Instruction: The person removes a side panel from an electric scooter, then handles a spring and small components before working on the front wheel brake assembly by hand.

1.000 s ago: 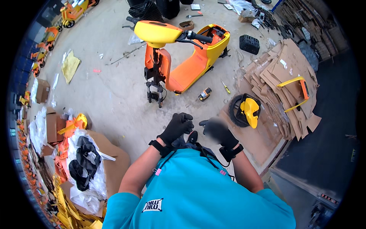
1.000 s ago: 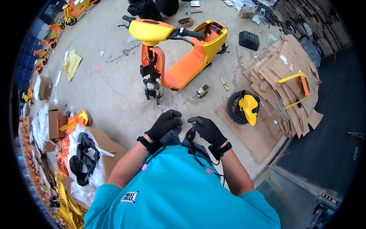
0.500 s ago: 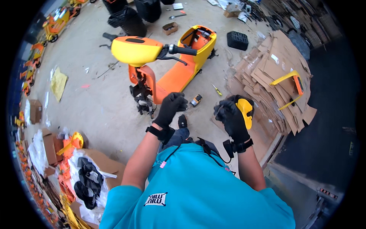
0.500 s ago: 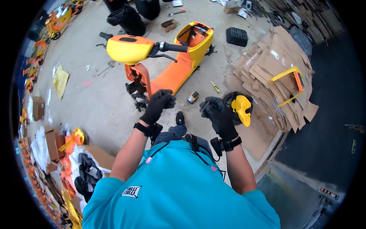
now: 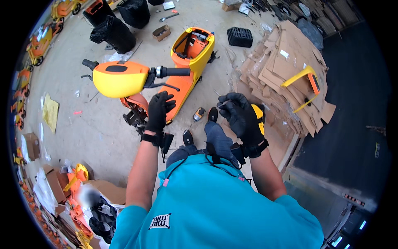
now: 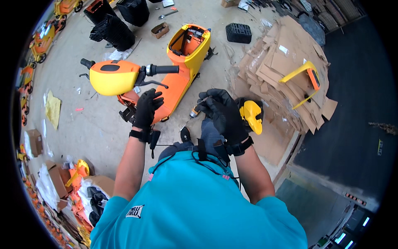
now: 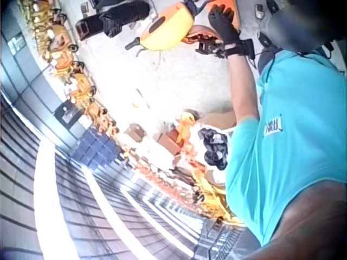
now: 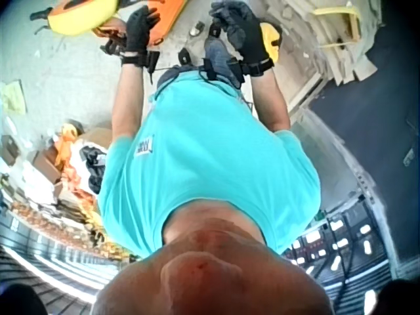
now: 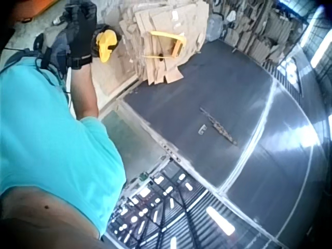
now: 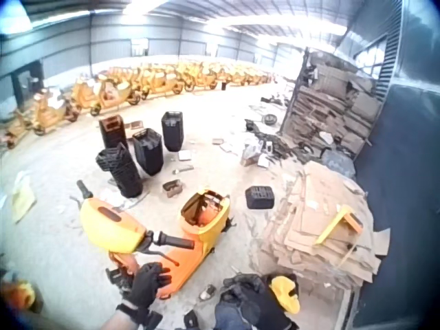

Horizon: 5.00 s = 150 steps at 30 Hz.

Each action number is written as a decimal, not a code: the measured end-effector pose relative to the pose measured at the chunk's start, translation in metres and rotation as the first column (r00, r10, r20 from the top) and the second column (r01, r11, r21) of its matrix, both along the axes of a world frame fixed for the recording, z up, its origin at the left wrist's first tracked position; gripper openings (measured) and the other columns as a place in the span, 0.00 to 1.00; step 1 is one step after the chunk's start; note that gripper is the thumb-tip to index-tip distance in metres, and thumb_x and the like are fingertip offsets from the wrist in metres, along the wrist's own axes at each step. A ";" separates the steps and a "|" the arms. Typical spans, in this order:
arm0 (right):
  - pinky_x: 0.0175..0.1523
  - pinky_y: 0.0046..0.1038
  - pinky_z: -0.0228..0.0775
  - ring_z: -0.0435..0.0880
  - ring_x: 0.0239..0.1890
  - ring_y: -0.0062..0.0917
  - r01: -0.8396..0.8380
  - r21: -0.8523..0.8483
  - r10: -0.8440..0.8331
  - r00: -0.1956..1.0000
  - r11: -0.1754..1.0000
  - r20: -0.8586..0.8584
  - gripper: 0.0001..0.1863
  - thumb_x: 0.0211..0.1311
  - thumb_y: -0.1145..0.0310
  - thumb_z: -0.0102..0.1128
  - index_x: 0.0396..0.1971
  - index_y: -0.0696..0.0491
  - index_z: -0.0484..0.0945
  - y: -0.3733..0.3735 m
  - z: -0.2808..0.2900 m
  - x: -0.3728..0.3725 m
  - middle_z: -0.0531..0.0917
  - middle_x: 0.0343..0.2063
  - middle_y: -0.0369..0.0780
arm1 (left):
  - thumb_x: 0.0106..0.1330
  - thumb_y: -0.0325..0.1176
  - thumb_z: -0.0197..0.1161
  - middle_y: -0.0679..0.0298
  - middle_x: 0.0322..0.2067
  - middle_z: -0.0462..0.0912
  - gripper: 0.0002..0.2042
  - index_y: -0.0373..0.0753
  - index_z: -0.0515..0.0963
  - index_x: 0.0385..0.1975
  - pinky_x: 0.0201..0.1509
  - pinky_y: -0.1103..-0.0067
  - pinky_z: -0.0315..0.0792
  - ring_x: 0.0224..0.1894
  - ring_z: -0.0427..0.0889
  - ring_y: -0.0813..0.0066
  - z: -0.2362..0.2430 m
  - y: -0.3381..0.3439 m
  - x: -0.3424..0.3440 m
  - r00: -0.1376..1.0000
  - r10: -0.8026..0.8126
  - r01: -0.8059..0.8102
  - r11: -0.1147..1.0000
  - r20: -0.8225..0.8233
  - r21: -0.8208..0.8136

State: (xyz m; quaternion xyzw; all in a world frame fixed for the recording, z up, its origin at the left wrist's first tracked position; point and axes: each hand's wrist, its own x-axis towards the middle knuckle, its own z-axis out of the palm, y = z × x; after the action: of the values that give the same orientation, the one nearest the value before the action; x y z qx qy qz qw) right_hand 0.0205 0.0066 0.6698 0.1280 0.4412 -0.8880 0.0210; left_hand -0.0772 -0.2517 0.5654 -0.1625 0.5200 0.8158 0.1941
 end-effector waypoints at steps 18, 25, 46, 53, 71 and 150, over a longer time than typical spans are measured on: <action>0.52 0.28 0.75 0.81 0.46 0.27 -0.284 -0.098 0.277 0.958 0.954 -0.076 0.10 0.64 0.79 0.50 0.44 0.57 0.72 0.140 -0.004 -0.259 0.79 0.45 0.43 | 0.67 0.41 0.56 0.63 0.24 0.79 0.12 0.37 0.73 0.31 0.28 0.82 0.75 0.23 0.79 0.77 0.045 0.062 -0.053 0.973 0.022 0.081 0.897 0.228 -0.435; 0.51 0.28 0.75 0.81 0.46 0.27 -0.432 -0.170 0.418 0.901 0.886 -0.113 0.10 0.64 0.79 0.50 0.45 0.56 0.72 0.156 -0.011 -0.318 0.79 0.46 0.43 | 0.66 0.40 0.56 0.61 0.29 0.80 0.12 0.36 0.73 0.36 0.32 0.81 0.75 0.27 0.81 0.76 0.082 0.118 -0.075 0.956 0.094 0.047 0.886 0.279 -0.462; 0.50 0.23 0.77 0.78 0.48 0.28 -0.423 -0.743 0.488 0.860 0.519 -0.149 0.15 0.67 0.77 0.47 0.52 0.56 0.70 0.175 -0.038 -0.374 0.76 0.49 0.45 | 0.68 0.39 0.53 0.63 0.28 0.79 0.11 0.37 0.72 0.35 0.33 0.82 0.75 0.27 0.79 0.78 0.055 0.133 -0.114 0.937 0.237 -0.097 0.883 0.256 -0.460; 0.48 0.23 0.78 0.80 0.45 0.26 -0.441 -0.668 0.506 0.856 0.599 -0.112 0.14 0.67 0.76 0.47 0.51 0.56 0.71 0.178 -0.048 -0.376 0.78 0.47 0.44 | 0.68 0.38 0.53 0.65 0.27 0.79 0.10 0.38 0.72 0.33 0.32 0.83 0.75 0.27 0.79 0.79 0.051 0.131 -0.113 0.944 0.235 -0.109 0.882 0.229 -0.458; 0.37 0.21 0.75 0.78 0.29 0.19 -0.417 -0.199 0.449 0.679 0.887 0.581 0.08 0.65 0.65 0.56 0.33 0.54 0.75 0.224 -0.318 -0.354 0.81 0.29 0.37 | 0.65 0.31 0.52 0.63 0.16 0.77 0.11 0.33 0.75 0.24 0.17 0.85 0.70 0.15 0.77 0.79 0.031 0.127 -0.126 0.927 0.291 -0.082 0.772 0.235 -0.630; 0.42 0.32 0.71 0.81 0.38 0.34 -0.413 0.705 0.390 0.619 -0.577 0.682 0.21 0.59 0.50 0.53 0.38 0.52 0.80 0.253 -0.338 0.097 0.83 0.34 0.42 | 0.63 0.36 0.56 0.60 0.24 0.79 0.09 0.37 0.75 0.32 0.31 0.77 0.76 0.25 0.80 0.71 -0.070 -0.115 0.199 0.985 0.131 -0.072 0.903 0.111 -0.424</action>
State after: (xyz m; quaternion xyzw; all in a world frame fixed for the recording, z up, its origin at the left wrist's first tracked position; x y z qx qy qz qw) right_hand 0.1177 0.2601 0.3319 -0.1108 0.9454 -0.0569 0.3012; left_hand 0.1221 -0.3663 0.4950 -0.2826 0.6589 0.6814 0.1471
